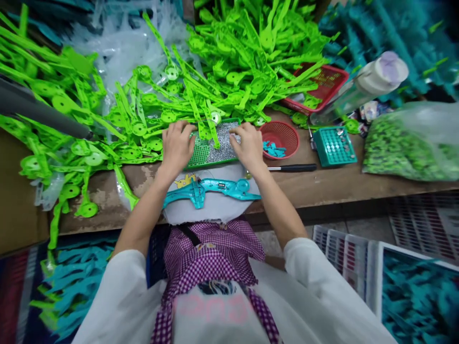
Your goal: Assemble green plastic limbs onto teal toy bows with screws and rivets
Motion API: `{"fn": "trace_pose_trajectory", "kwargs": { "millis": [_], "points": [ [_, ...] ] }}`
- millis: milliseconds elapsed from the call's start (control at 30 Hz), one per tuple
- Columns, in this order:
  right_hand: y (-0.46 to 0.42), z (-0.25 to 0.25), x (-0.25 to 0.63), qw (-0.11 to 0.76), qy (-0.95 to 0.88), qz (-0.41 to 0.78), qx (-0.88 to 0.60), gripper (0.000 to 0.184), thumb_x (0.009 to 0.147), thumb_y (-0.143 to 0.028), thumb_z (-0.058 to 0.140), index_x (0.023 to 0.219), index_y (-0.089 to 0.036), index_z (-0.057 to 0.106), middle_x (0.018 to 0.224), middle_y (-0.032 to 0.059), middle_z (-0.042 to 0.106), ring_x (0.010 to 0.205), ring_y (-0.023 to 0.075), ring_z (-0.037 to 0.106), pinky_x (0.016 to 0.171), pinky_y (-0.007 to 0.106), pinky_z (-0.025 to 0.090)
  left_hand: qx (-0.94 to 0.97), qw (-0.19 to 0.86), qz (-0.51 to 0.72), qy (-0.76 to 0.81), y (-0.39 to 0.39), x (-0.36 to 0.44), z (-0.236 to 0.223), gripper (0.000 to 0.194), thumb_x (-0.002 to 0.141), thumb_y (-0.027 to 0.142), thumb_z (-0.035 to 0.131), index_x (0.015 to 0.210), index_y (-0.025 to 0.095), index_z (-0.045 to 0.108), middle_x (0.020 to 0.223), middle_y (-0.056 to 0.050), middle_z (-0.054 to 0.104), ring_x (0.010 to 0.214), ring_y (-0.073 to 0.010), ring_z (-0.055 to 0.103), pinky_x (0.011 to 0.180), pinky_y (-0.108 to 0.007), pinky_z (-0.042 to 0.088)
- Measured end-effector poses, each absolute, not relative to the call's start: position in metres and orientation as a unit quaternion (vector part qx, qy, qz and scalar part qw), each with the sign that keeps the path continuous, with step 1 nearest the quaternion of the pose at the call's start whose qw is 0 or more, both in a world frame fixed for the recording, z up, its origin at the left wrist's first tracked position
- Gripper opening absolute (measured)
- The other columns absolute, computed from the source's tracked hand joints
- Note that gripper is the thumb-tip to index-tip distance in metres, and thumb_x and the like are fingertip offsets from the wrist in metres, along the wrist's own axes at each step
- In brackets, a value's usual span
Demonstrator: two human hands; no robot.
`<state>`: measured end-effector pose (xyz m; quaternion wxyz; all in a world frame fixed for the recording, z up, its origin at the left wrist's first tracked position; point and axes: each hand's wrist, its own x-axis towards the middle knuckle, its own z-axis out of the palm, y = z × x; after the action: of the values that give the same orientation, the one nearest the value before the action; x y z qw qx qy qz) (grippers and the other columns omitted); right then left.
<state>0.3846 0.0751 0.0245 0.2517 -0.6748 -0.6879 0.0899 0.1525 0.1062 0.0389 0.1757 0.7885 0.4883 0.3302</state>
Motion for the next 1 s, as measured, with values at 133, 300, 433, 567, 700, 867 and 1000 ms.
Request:
{"fn": "trace_pose_trajectory", "kwargs": {
  "millis": [133,300,433,567,700,867,1000],
  "points": [
    [0.105,0.023,0.361,0.209,-0.704,0.085,-0.673,0.029,0.102,-0.033,0.043,0.105,-0.018,0.069,0.117,0.0178,0.062,0.116,0.0345,0.054,0.098,0.054,0.039,0.805,0.180,0.331,0.458,0.142,0.175,0.041,0.031,0.092,0.041,0.066,0.116,0.021,0.066,0.128,-0.014,0.062,0.135,-0.0392,0.048,0.115,-0.061,0.029],
    [0.067,0.056,0.361,0.286,-0.741,0.066,-0.604,0.029,0.103,-0.035,0.044,0.109,-0.023,0.069,0.115,0.0120,0.064,0.113,0.0284,0.057,0.098,0.048,0.041,0.854,0.187,0.298,0.384,0.127,0.194,0.059,0.015,0.097,0.034,0.060,0.105,0.025,0.069,0.125,-0.009,0.069,0.135,-0.0327,0.052,0.119,-0.060,0.023],
    [-0.009,0.055,0.413,0.356,-0.701,0.041,-0.617,0.033,0.103,-0.040,0.046,0.122,-0.025,0.067,0.121,0.0113,0.065,0.117,0.0256,0.060,0.098,0.043,0.048,0.885,0.167,0.271,0.340,0.067,0.165,0.068,0.017,0.099,0.031,0.056,0.100,0.028,0.073,0.106,-0.005,0.076,0.106,-0.0253,0.069,0.115,-0.056,0.035],
    [-0.063,0.016,0.474,0.293,-0.592,0.036,-0.750,0.039,0.101,-0.032,0.044,0.132,-0.019,0.063,0.126,0.0164,0.066,0.102,0.0272,0.066,0.084,0.042,0.052,0.891,0.164,0.284,0.314,-0.001,0.130,0.054,0.034,0.100,0.024,0.056,0.130,0.035,0.065,0.099,-0.003,0.078,0.092,-0.0223,0.072,0.098,-0.046,0.053],
    [-0.065,-0.010,0.496,0.154,-0.628,0.033,-0.762,0.050,0.099,-0.027,0.046,0.148,-0.013,0.050,0.124,0.0193,0.069,0.103,0.0311,0.063,0.084,0.044,0.046,0.890,0.163,0.303,0.297,-0.038,0.134,0.033,0.058,0.098,0.014,0.055,0.151,0.036,0.048,0.098,-0.004,0.076,0.090,-0.0229,0.073,0.087,-0.041,0.057],
    [-0.057,-0.012,0.505,0.098,-0.661,-0.010,-0.744,0.034,0.101,-0.032,0.050,0.128,-0.016,0.063,0.122,0.0158,0.071,0.107,0.0282,0.057,0.084,0.040,0.035,0.871,0.148,0.342,0.322,-0.048,0.152,0.018,0.061,0.097,0.014,0.059,0.153,0.037,0.047,0.106,-0.007,0.073,0.089,-0.0221,0.072,0.082,-0.037,0.060],
    [-0.064,-0.015,0.515,0.076,-0.719,-0.046,-0.690,0.031,0.105,-0.031,0.041,0.114,-0.020,0.068,0.116,0.0107,0.073,0.102,0.0239,0.057,0.087,0.039,0.028,0.850,0.212,0.352,0.329,-0.048,0.149,0.021,0.055,0.099,0.014,0.058,0.149,0.034,0.053,0.112,-0.007,0.071,0.096,-0.0183,0.072,0.087,-0.031,0.059]
  ]
}}
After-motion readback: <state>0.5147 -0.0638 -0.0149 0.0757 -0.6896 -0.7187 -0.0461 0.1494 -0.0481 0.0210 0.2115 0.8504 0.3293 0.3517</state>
